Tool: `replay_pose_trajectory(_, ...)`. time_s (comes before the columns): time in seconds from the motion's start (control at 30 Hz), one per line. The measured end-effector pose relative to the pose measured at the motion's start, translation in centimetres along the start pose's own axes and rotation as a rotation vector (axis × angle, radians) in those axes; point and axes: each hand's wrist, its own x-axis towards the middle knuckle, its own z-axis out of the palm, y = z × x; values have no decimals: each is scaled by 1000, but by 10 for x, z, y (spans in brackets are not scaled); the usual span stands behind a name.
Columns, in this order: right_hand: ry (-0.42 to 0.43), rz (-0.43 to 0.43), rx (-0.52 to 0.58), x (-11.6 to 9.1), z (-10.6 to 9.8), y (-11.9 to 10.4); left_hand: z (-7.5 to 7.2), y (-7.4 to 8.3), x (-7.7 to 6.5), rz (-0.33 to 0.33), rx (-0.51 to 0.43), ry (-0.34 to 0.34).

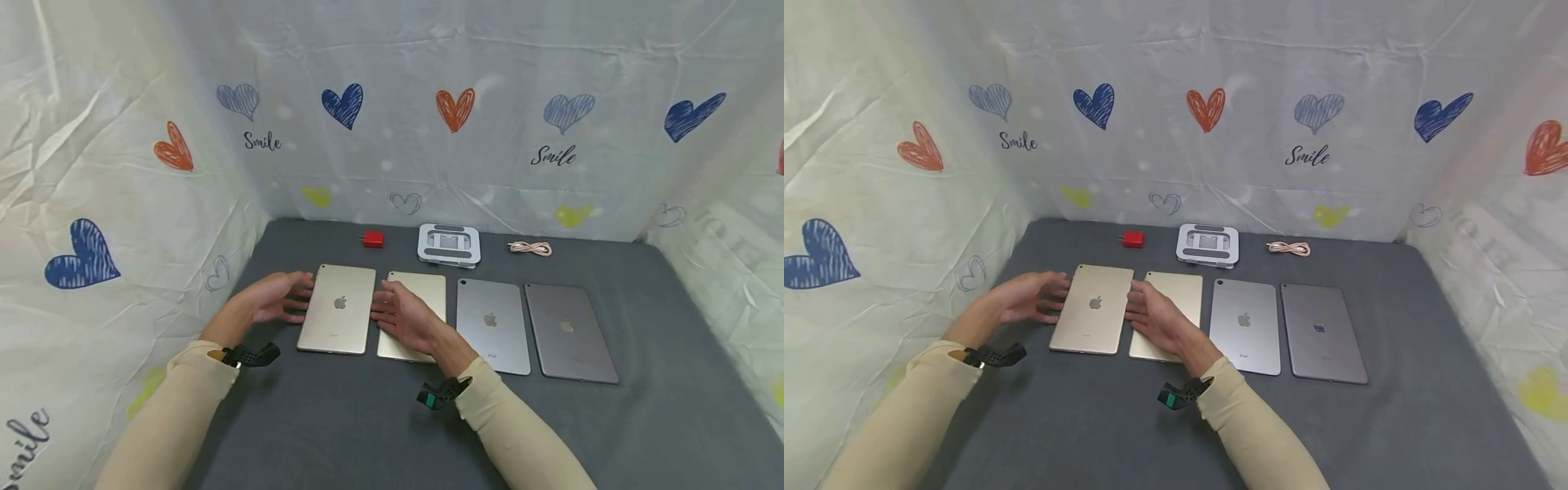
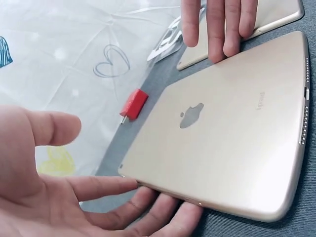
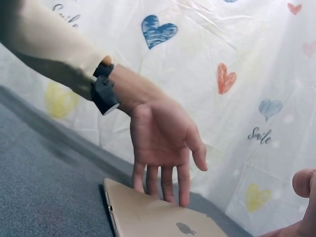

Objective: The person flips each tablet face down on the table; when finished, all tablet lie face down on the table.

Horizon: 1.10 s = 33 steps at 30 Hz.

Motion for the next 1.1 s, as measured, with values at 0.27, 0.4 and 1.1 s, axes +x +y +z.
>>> replay_pose_trajectory(0.27, -9, -60, -25, -25, -19, -11, 1, 10, -8, 31, 152, 82)
replay_pose_trajectory(0.4, 2, -138, -121, -60, -46, -24, -6, 13, -23, 118, 228, 100)
replay_pose_trajectory(1.1, 886, -596, -1387, -284, -198, -155, -43, 121, -187, 981, 1004, 936)
